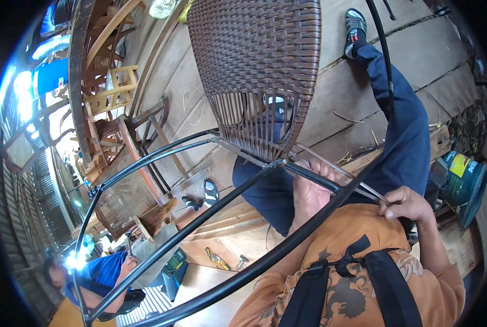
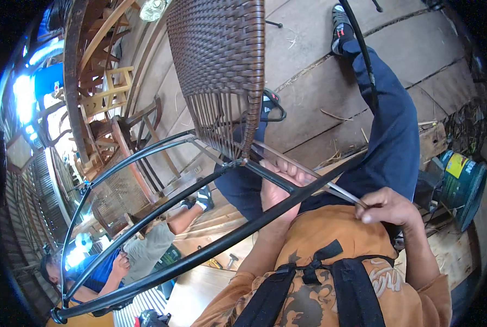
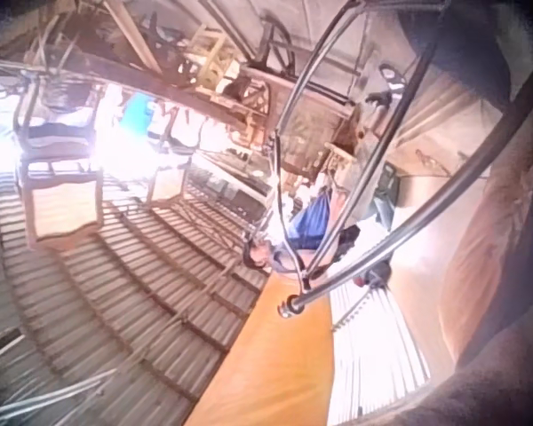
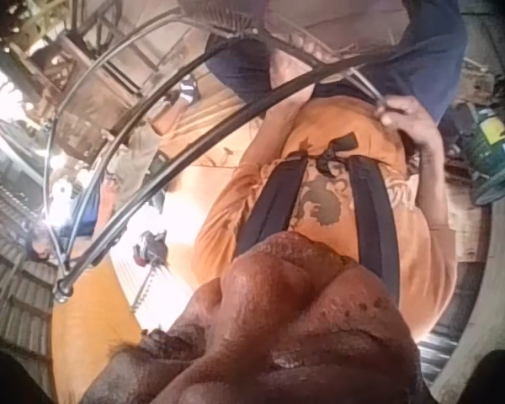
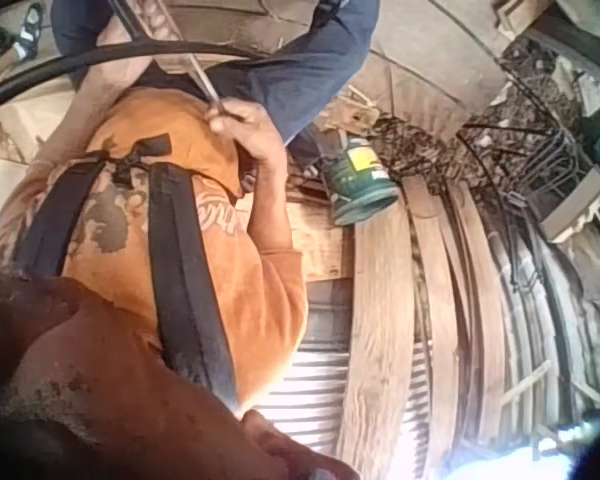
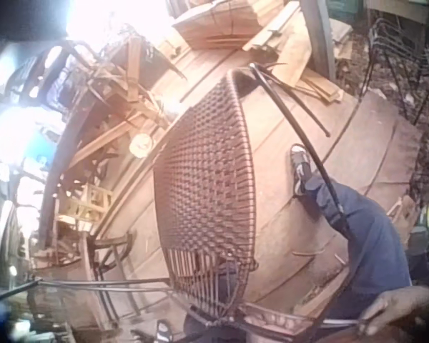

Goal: Weaving synthetic rattan or wicker material onto a chair frame.

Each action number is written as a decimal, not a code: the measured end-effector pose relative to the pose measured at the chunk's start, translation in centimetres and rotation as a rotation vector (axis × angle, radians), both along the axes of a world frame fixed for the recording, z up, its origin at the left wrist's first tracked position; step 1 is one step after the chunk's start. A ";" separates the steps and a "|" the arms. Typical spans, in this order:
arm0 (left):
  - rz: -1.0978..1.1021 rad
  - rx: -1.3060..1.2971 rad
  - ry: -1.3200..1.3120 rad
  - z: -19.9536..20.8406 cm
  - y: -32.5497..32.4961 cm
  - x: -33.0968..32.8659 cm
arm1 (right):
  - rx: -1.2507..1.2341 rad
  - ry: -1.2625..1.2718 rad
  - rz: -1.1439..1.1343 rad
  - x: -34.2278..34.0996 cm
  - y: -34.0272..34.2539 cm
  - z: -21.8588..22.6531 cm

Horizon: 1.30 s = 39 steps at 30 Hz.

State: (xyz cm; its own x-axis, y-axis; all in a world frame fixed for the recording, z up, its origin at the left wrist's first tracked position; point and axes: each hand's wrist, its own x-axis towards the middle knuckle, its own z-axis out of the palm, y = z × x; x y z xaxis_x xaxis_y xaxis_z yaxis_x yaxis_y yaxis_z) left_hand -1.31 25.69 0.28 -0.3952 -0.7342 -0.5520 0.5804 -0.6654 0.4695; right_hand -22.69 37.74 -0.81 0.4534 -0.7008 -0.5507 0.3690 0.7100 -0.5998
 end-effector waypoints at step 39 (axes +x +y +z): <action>-0.088 -0.214 -0.518 -5.4 -0.1 0.0 | 0.301 0.771 -1.771 -39.8 22.0 -14.1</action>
